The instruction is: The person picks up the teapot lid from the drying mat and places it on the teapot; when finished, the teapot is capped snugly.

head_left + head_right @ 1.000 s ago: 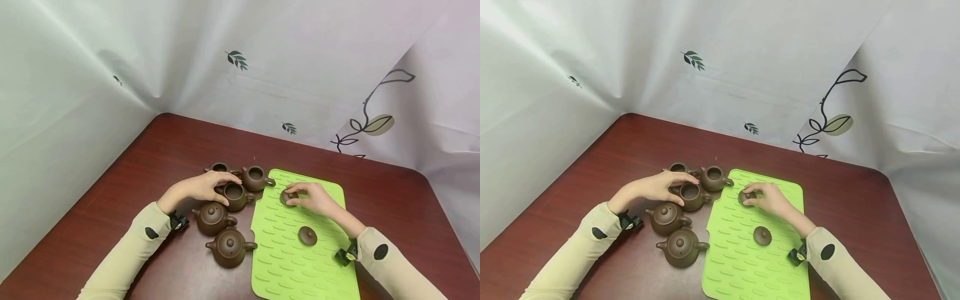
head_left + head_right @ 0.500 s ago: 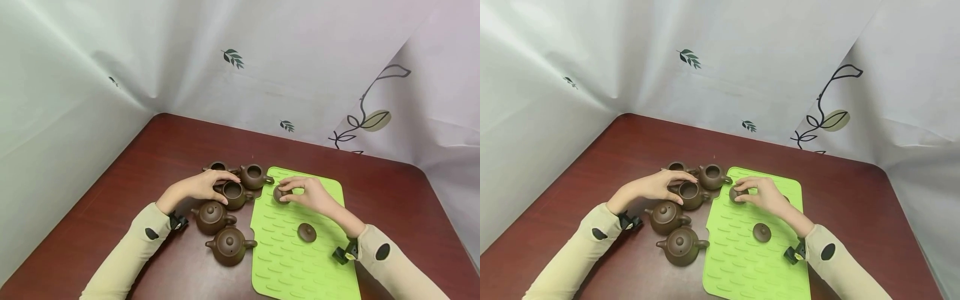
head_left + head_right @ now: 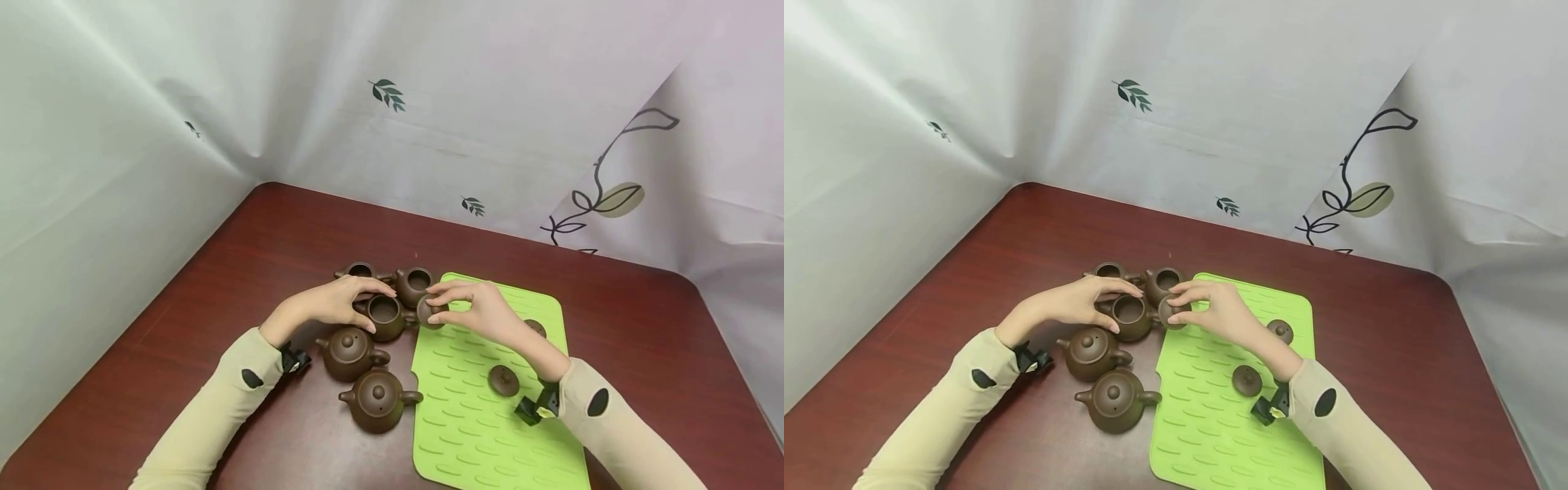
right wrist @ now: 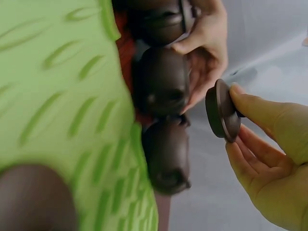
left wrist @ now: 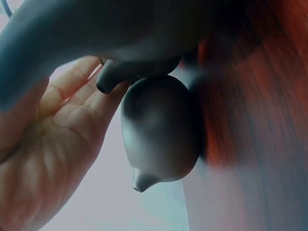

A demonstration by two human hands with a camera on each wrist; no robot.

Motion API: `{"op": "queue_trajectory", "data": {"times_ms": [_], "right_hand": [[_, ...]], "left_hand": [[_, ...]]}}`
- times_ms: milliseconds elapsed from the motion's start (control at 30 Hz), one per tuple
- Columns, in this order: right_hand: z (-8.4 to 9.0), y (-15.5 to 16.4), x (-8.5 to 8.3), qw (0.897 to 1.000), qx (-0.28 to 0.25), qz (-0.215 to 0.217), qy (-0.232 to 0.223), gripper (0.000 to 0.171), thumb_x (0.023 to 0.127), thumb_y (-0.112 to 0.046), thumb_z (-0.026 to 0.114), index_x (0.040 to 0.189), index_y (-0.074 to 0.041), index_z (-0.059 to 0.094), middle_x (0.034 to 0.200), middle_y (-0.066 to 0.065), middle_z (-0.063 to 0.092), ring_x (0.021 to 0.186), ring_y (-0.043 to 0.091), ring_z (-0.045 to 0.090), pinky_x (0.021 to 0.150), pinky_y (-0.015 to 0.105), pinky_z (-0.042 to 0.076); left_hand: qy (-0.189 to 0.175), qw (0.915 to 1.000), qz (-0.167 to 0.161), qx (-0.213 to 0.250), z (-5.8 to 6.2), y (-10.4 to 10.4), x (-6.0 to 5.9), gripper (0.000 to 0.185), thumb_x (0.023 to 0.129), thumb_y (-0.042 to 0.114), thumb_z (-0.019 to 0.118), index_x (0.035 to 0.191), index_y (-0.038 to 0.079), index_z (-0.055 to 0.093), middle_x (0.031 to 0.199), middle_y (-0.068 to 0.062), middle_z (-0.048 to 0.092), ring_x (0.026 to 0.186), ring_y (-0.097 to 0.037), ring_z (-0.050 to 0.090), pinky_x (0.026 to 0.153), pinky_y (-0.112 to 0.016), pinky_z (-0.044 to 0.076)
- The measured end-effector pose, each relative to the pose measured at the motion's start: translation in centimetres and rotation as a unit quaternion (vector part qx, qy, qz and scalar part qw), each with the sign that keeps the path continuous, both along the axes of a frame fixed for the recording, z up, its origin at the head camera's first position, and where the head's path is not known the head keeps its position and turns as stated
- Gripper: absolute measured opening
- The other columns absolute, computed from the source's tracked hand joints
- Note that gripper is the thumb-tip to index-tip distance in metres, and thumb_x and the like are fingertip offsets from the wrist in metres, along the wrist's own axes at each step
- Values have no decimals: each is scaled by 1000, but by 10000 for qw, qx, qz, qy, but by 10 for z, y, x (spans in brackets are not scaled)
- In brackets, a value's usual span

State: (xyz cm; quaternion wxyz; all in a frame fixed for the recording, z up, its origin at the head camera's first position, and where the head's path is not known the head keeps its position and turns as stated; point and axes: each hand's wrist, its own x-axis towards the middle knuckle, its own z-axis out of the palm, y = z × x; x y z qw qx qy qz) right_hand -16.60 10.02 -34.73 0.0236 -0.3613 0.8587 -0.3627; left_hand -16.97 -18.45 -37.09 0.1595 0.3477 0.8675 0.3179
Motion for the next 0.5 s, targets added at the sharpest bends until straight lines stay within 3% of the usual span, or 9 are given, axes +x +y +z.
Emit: {"op": "queue_trajectory", "data": {"times_ms": [100,233,500], "right_hand": [[4,-10,-2,9999,-73,151,-34,22,75,-23,79,96,-17,76,111,-2,68,95,11,65,67,35,53],[3,-23,-6,9991,-154,396,-17,21,74,-21,79,94,-15,76,109,0,68,94,13,65,70,37,54],[-11,-53,-2,9976,-96,680,-41,22,74,-22,79,94,-12,76,105,3,70,98,16,64,72,26,54]], "left_hand": [[41,10000,-27,-50,1,2,-2,61,78,24,77,133,13,52,135,-4,51,127,-21,43,103,-40,37],[136,9998,-35,-165,2,3,-4,63,78,26,77,133,12,51,135,-5,51,127,-21,44,104,-40,37],[386,9991,-73,-183,0,0,-2,63,76,26,78,131,10,53,131,-6,54,122,-21,48,101,-40,39]]}}
